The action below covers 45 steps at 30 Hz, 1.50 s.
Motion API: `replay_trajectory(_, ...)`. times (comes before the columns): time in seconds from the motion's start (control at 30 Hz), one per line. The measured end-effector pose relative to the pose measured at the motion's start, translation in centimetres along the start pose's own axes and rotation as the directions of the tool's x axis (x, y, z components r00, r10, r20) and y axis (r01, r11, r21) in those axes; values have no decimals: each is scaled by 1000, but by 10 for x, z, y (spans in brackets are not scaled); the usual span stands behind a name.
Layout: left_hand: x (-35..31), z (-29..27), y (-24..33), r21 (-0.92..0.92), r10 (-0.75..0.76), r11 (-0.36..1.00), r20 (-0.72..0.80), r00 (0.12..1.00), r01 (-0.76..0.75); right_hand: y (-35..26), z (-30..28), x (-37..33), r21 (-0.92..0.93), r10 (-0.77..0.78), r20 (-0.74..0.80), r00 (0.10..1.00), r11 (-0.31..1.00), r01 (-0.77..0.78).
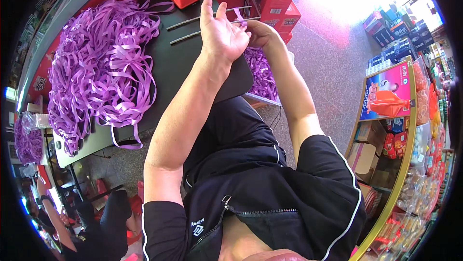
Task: Measure, wrap, and cut purple ribbons using a metal rod jig.
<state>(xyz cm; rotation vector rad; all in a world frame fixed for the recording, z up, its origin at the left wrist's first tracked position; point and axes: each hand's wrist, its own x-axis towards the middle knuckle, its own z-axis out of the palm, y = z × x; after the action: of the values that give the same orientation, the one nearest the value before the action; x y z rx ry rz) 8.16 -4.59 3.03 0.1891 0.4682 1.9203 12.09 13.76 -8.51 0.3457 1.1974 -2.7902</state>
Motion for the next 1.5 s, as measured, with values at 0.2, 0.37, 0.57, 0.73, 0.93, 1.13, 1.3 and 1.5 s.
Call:
replay_trajectory(0.2, 1, -2, 0, -13, 32, 999, -5, 999, -33, 14, 7, 20, 349, -149, 268, 952, 936, 48)
replay_trajectory(0.37, 1, -2, -3, -4, 23, 1000, 12, 1000, -23, 25, 11, 32, 515, -248, 165, 955, 847, 131)
replay_trajectory(0.57, -1, -4, 0, -12, 27, 1000, 23, 999, -27, 25, 28, 23, 428, -296, 55, 954, 870, 245)
replay_trajectory(0.73, -3, 0, 0, -40, 5, 999, 16, 1000, -4, -1, 17, -21, -407, -505, -400, 765, 846, 345)
replay_trajectory(0.93, 1, -3, 0, -2, 36, 999, 39, 999, -36, -47, 97, -63, -996, -727, 70, 683, -19, 82)
replay_trajectory(1.13, 2, -3, -1, -11, 45, 999, 18, 999, -45, -84, 110, -40, -696, -245, 446, 861, -700, 161)
replay_trajectory(1.3, -1, -1, -1, -24, 11, 1000, 36, 999, -10, -99, 127, -35, -710, -71, 358, 931, -668, 222)
replay_trajectory(1.5, -2, 0, 0, -20, 0, 1000, 9, 1000, 0, -100, 115, -27, -771, -50, 329, 943, -591, 238)
